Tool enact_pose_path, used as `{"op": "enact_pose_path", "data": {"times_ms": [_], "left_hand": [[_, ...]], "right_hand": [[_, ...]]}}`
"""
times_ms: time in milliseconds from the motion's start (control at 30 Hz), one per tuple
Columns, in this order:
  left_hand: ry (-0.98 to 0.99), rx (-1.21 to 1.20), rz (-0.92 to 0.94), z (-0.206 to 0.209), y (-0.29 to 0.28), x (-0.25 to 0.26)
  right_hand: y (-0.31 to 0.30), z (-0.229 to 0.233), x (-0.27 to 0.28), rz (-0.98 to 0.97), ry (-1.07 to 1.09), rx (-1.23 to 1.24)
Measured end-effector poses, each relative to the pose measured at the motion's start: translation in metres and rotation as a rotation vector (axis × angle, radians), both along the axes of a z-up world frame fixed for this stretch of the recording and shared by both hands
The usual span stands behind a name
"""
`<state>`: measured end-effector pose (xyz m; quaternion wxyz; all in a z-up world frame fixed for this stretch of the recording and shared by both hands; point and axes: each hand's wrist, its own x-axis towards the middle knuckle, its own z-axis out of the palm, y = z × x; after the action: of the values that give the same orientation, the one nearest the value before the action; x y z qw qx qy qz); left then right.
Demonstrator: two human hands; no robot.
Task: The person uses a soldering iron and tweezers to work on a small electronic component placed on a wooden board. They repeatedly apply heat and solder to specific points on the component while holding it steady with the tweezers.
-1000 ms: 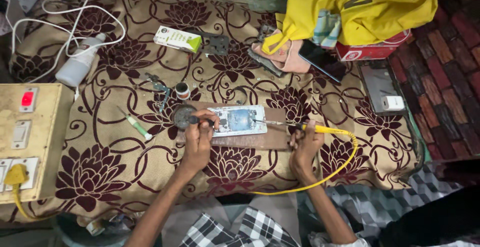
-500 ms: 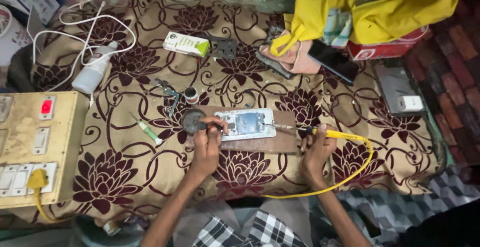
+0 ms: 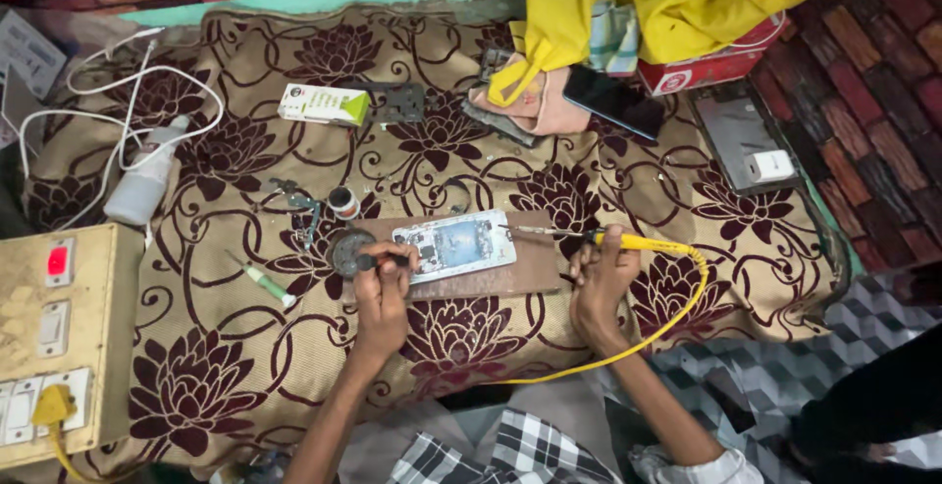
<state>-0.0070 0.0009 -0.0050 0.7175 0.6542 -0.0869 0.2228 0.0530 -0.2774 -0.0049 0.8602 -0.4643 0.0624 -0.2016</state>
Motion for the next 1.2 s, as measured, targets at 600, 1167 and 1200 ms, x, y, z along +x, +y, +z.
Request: {"op": "enact_pose_path", "data": {"times_ms": [600,1167,1200], "left_hand": [[-0.039,-0.060,-0.086,0.049,-0.002,0.012],[0.124,0.060,-0.284,0.032,-0.051,0.066],[0.155,0.070,-0.293,0.036,-0.049,0.071]], "right_hand": [[0.002,0.007,-0.003,-0.010,-0.027,0.024],[0.000,0.011,-0.016,-0.050,-0.008,-0.007],[0.001,0.013,-0.009,-0.054,-0.005,0.025]]}}
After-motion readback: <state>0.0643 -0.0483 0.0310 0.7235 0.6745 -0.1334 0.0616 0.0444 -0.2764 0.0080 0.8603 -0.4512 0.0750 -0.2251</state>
